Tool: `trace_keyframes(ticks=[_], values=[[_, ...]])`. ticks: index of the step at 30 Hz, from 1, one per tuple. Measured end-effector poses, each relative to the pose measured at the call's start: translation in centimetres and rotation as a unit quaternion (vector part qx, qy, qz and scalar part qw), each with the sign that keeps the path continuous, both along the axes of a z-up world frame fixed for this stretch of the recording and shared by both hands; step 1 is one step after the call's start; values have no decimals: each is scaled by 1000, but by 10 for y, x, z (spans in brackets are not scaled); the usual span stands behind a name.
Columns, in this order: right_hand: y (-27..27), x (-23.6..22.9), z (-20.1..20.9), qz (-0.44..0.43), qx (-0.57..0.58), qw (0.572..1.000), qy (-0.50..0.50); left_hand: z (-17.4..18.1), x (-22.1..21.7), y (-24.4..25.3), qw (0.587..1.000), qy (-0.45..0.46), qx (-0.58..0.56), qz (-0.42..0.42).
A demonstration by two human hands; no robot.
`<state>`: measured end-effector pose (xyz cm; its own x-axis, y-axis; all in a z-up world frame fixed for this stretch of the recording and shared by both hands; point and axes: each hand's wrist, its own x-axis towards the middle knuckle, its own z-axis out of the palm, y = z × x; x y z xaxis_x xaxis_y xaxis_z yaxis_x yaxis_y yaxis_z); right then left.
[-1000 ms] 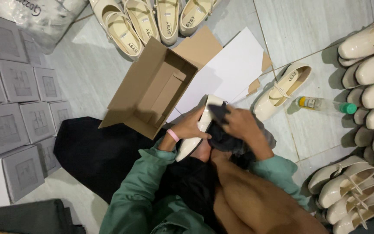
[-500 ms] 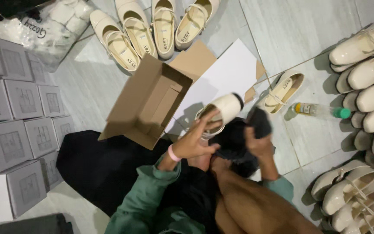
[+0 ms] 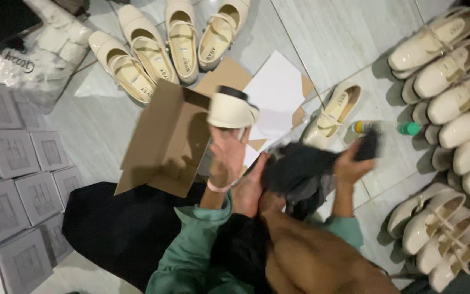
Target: The person sits on the floor and wipes a pair of white shoes with a dark cloth. They clean the exterior and interior surfaces of both shoes, then place them into a cardboard box and close the lid.
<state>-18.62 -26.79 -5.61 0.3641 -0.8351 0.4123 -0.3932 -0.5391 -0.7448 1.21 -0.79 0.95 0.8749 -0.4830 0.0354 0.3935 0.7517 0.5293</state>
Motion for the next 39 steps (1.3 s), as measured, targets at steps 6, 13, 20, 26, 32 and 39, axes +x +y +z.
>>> trace_keyframes(ticks=[6,13,20,26,32,39], values=[[-89,-56,9,-97,-198,964,147,23,9,18,996,86,-15,3],[-104,-36,-6,-24,-138,988,58,50,-2,26,977,184,-90,-51],[-108,-36,-41,-106,-115,987,20,63,-7,36,965,216,-135,-70],[-116,-38,-31,-288,70,937,-186,54,-9,41,970,207,-104,-78],[-108,-48,-30,-325,231,862,-312,53,-14,45,979,147,-66,-123],[-108,-63,-26,-375,227,840,-320,64,-14,41,982,97,-56,-150]])
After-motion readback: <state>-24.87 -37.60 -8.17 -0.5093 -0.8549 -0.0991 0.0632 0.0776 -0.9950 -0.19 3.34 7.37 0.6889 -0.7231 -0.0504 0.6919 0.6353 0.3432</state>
